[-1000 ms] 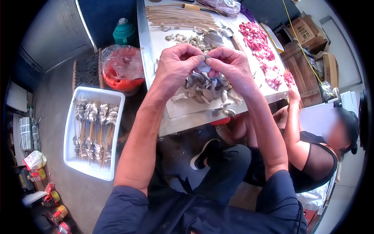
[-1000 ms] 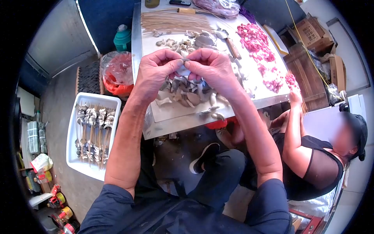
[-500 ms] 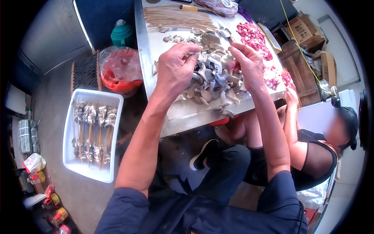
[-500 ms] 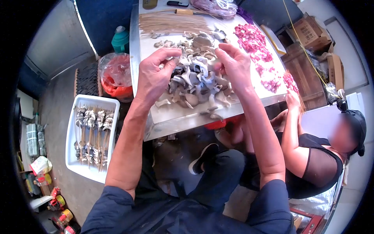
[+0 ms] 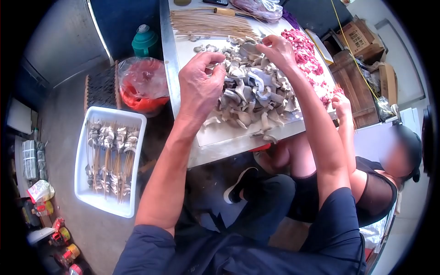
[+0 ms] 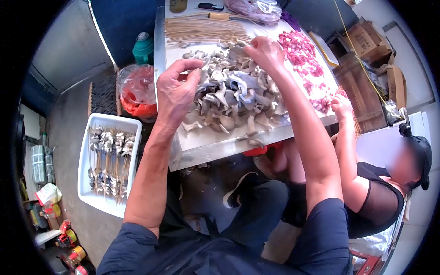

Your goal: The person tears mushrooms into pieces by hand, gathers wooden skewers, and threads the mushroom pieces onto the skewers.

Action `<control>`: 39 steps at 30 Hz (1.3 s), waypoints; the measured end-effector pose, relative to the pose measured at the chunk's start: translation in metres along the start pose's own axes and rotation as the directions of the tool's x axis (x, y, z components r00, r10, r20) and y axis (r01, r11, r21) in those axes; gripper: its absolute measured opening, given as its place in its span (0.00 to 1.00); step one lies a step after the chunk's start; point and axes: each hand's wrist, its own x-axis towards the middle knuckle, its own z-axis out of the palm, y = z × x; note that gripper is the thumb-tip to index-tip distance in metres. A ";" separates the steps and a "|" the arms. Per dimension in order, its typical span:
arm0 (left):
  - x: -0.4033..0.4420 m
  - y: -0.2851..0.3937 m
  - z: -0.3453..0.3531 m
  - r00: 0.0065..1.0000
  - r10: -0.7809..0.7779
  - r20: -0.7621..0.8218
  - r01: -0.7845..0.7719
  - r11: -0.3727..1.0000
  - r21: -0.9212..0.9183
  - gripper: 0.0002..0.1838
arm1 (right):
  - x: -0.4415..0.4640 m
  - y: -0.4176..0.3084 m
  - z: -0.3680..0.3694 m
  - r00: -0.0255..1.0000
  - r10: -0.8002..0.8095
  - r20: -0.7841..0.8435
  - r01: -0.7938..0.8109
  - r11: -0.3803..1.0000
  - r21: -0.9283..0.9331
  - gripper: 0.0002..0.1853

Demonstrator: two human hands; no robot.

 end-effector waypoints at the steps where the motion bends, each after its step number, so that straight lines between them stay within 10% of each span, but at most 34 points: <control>1: 0.000 0.001 0.000 1.000 -0.012 -0.001 0.012 1.000 -0.006 0.09 | 0.004 -0.001 0.001 0.994 0.041 0.098 -0.039 0.999 -0.023 0.23; 10: 0.001 -0.003 0.001 1.000 -0.028 -0.010 0.027 0.997 -0.070 0.08 | 0.001 -0.005 -0.004 0.945 0.051 0.324 -0.114 0.977 0.179 0.14; 21: 0.003 0.004 0.002 0.972 -0.234 -0.004 0.198 0.833 -0.517 0.18 | -0.071 -0.077 -0.039 0.946 -0.091 0.313 -0.227 0.505 0.833 0.09; 39: 0.006 -0.002 -0.005 0.922 -0.310 0.232 0.371 0.534 -0.760 0.06 | -0.098 -0.076 -0.033 0.928 0.038 0.371 -0.366 -0.103 0.925 0.05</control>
